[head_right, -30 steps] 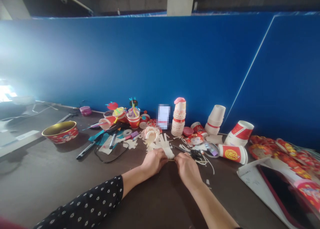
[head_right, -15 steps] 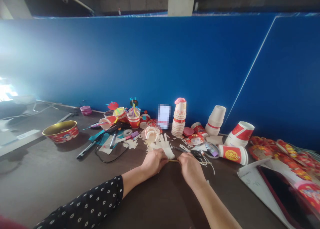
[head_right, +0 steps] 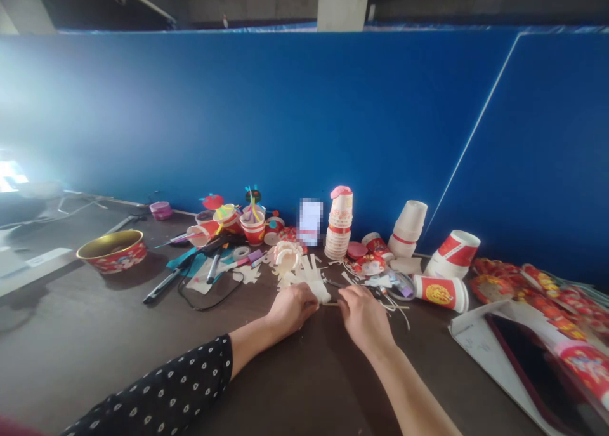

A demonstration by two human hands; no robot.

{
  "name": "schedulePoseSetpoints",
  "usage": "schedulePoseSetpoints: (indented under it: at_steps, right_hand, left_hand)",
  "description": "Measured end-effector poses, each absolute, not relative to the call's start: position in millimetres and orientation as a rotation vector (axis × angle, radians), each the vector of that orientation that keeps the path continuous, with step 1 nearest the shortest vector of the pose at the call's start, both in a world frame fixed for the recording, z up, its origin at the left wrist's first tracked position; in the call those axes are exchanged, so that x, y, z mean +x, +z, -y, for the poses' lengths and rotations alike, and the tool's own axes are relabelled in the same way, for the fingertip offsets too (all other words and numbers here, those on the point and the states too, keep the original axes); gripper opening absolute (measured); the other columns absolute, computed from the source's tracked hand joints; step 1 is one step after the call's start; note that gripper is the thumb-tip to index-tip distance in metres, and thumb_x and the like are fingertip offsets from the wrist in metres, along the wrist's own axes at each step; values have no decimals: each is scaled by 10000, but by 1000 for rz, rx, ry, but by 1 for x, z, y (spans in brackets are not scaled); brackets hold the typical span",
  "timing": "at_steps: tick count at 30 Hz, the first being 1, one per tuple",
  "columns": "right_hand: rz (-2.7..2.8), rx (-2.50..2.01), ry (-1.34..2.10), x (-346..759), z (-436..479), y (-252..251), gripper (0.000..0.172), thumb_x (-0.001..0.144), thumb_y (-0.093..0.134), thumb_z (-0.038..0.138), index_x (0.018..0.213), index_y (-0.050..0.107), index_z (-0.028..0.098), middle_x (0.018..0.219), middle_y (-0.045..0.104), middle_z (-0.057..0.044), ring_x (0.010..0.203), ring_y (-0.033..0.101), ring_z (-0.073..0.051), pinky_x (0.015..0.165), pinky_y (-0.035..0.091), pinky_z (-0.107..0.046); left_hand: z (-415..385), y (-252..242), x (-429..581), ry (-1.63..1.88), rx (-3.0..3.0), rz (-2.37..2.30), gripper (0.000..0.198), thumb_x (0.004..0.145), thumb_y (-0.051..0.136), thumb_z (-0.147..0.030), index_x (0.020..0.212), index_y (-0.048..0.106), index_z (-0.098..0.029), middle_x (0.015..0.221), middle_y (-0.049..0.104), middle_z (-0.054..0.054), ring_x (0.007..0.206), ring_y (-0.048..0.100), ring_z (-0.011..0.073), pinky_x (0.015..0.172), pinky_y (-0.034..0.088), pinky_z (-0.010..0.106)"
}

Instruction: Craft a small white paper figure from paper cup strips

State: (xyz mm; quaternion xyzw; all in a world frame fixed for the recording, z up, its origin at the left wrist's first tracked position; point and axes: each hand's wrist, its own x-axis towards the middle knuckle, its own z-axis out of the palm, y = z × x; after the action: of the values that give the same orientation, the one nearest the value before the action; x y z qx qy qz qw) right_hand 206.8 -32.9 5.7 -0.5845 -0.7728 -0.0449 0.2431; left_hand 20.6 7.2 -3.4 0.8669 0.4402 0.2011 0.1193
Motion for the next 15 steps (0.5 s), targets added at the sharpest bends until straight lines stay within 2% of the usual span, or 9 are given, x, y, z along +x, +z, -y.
schedulePoseSetpoints:
  at_steps: [2, 5, 11, 15]
  right_hand:
    - [2110, -1492, -133, 199, 31, 3, 306, 860, 416, 180, 1088, 620, 192, 1017, 619, -80, 956, 551, -200, 847, 432, -307]
    - [2159, -1429, -90, 185, 29, 1, 311, 882, 415, 214, 1118, 617, 231, 1014, 603, -67, 932, 545, -194, 813, 449, -293]
    - [2188, -1492, -71, 176, 26, -2, 266, 884, 437, 218, 892, 699, 259, 935, 597, -55, 862, 545, -186, 750, 441, -277]
    - [2169, -1447, -30, 178, 23, -4, 265, 883, 436, 217, 890, 700, 244, 898, 595, -51, 821, 550, -177, 746, 436, -280]
  left_hand:
    - [-7, -4, 21, 606, 2523, -1293, 156, 804, 558, -244, 792, 706, -195, 841, 630, 38, 790, 584, 169, 720, 453, 236]
    - [-6, -4, 21, 613, 2518, -1285, 150, 801, 561, -227, 819, 707, -197, 852, 635, 41, 789, 588, 170, 723, 456, 239]
    - [-6, -3, 20, 602, 2532, -1260, 160, 815, 555, -239, 851, 705, -199, 869, 643, 45, 835, 589, 189, 738, 455, 248]
    - [-6, -2, 19, 602, 2528, -1258, 185, 835, 534, -249, 841, 706, -180, 874, 647, 56, 828, 593, 191, 739, 454, 251]
